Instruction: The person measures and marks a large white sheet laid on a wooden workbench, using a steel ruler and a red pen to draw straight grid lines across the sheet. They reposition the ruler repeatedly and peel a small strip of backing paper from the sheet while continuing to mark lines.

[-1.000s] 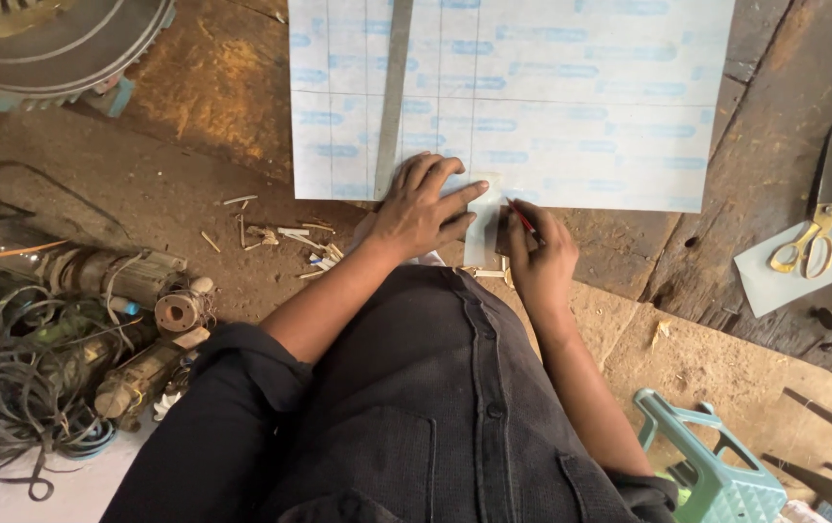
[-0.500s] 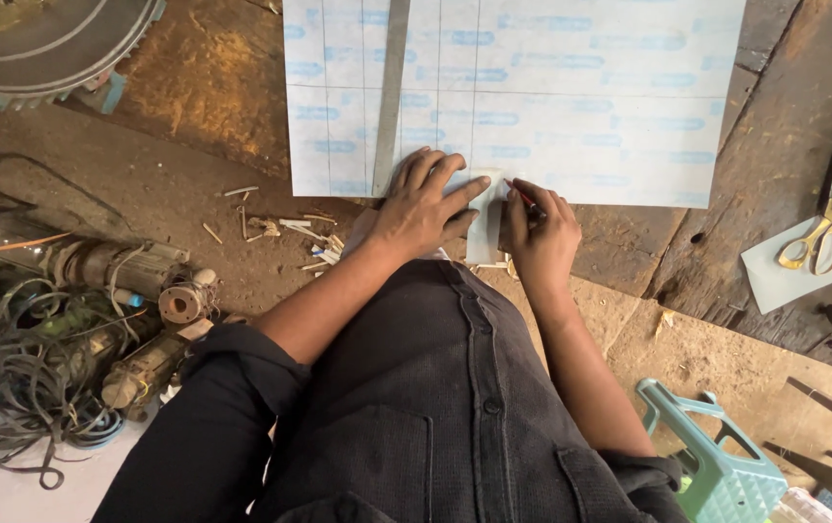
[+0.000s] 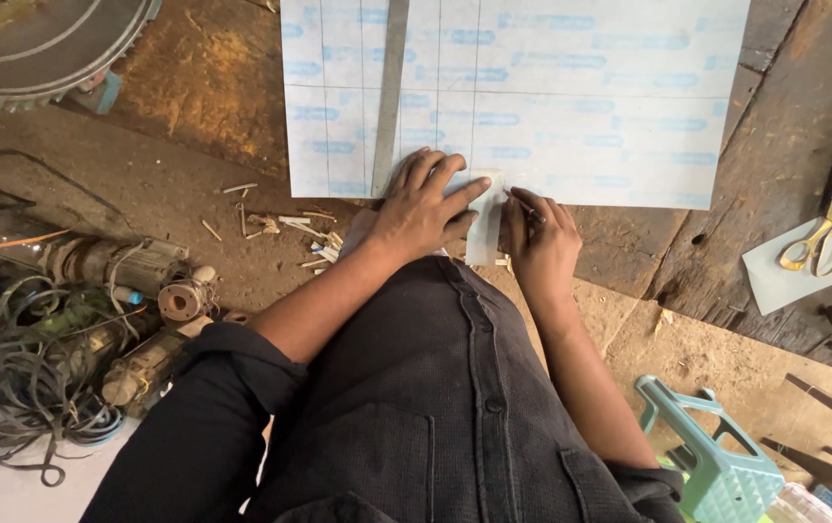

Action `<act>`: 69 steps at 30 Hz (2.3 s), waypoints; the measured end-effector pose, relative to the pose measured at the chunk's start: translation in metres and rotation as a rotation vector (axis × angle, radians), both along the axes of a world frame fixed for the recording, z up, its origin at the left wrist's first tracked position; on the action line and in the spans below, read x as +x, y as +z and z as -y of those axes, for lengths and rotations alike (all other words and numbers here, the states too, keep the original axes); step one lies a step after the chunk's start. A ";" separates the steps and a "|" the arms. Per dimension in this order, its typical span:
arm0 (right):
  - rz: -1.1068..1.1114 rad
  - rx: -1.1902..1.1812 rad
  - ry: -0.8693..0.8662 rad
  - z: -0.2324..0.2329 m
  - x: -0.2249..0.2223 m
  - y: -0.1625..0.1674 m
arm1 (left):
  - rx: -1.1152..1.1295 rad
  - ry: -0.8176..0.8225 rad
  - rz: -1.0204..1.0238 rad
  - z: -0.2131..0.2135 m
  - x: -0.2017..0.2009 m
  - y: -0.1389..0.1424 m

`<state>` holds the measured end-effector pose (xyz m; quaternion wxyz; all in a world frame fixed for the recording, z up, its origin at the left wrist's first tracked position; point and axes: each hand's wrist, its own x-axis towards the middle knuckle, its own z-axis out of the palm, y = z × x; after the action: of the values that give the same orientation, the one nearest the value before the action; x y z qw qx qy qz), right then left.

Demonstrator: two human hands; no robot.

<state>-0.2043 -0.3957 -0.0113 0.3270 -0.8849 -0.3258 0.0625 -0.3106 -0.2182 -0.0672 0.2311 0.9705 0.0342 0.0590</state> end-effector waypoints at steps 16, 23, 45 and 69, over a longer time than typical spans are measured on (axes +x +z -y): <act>-0.584 0.529 -0.244 -0.016 0.041 -0.016 | 0.064 0.042 -0.003 -0.035 0.044 0.021; -0.402 0.347 -0.137 -0.031 0.044 -0.022 | 0.105 0.122 0.148 -0.103 0.131 0.027; -0.481 0.317 -0.177 -0.078 0.103 -0.012 | 0.056 0.119 0.209 -0.168 0.187 0.000; -0.056 0.243 -0.023 -0.180 0.193 -0.026 | 0.031 0.141 0.218 -0.165 0.191 -0.002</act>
<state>-0.0112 -0.2160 -0.0376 0.4416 -0.8403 -0.3113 0.0435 -0.1201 -0.0531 -0.0688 0.2137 0.9570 0.0761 0.1810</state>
